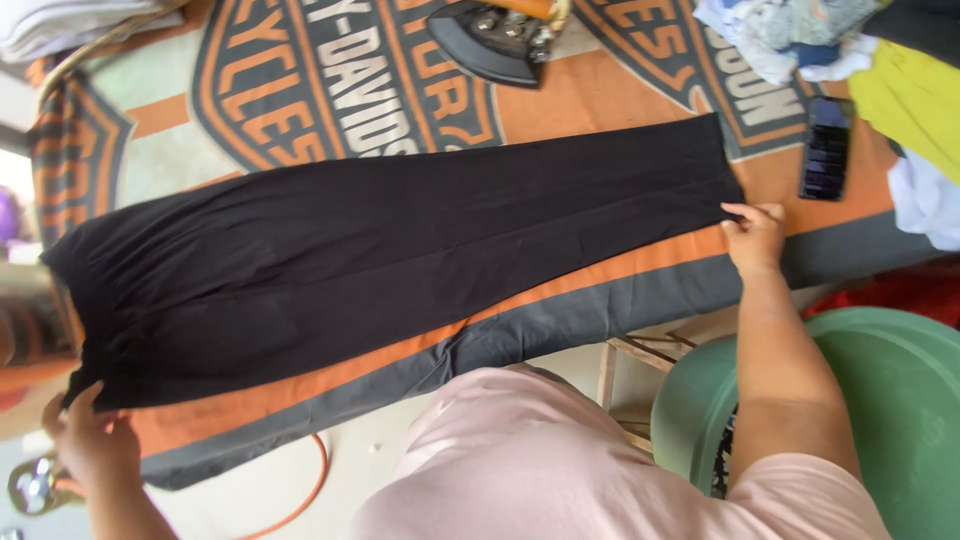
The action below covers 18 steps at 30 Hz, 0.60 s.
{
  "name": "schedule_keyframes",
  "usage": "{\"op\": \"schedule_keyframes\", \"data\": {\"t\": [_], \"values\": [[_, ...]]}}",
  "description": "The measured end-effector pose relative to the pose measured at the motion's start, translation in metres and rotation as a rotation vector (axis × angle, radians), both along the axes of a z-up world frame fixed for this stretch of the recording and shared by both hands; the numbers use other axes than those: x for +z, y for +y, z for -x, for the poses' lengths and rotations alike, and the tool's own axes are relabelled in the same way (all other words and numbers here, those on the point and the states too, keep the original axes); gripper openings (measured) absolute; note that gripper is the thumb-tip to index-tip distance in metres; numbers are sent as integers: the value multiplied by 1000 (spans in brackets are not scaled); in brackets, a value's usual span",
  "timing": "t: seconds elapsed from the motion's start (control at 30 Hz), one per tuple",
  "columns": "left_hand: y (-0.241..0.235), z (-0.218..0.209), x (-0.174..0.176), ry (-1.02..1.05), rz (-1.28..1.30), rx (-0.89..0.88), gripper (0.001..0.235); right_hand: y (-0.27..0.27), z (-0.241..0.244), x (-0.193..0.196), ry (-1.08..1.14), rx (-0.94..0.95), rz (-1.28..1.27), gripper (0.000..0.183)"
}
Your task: The person irons a pair of black pants on an ironing board. They repeatedly smooth the fabric, fold the legs, and press the garment with a charcoal iron. The pants are folded and placed on a pile of other clothes at the end.
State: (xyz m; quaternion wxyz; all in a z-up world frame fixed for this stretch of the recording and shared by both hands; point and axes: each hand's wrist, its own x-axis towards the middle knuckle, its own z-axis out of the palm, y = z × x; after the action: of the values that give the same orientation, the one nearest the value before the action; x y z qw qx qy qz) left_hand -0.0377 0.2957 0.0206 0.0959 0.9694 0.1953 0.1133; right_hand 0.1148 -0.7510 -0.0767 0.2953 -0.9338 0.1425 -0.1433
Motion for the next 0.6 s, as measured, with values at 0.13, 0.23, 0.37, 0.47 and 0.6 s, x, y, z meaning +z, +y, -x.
{"op": "schedule_keyframes", "data": {"t": [0.13,0.23,0.37,0.47,0.6], "values": [[-15,-8,17,-58,-18,4,46,-22,-4,-22,-93,120,174,37],[-26,-18,29,-26,-84,64,47,-36,-9,-25,-118,132,201,35],[-5,-24,14,-62,-175,59,45,-35,-13,-3,-131,143,155,29],[1,-26,11,-152,-305,35,45,-15,-21,14,-8,17,-53,25],[-13,-31,38,-187,-298,127,51,-35,-56,-16,-11,-181,-388,27]]}}
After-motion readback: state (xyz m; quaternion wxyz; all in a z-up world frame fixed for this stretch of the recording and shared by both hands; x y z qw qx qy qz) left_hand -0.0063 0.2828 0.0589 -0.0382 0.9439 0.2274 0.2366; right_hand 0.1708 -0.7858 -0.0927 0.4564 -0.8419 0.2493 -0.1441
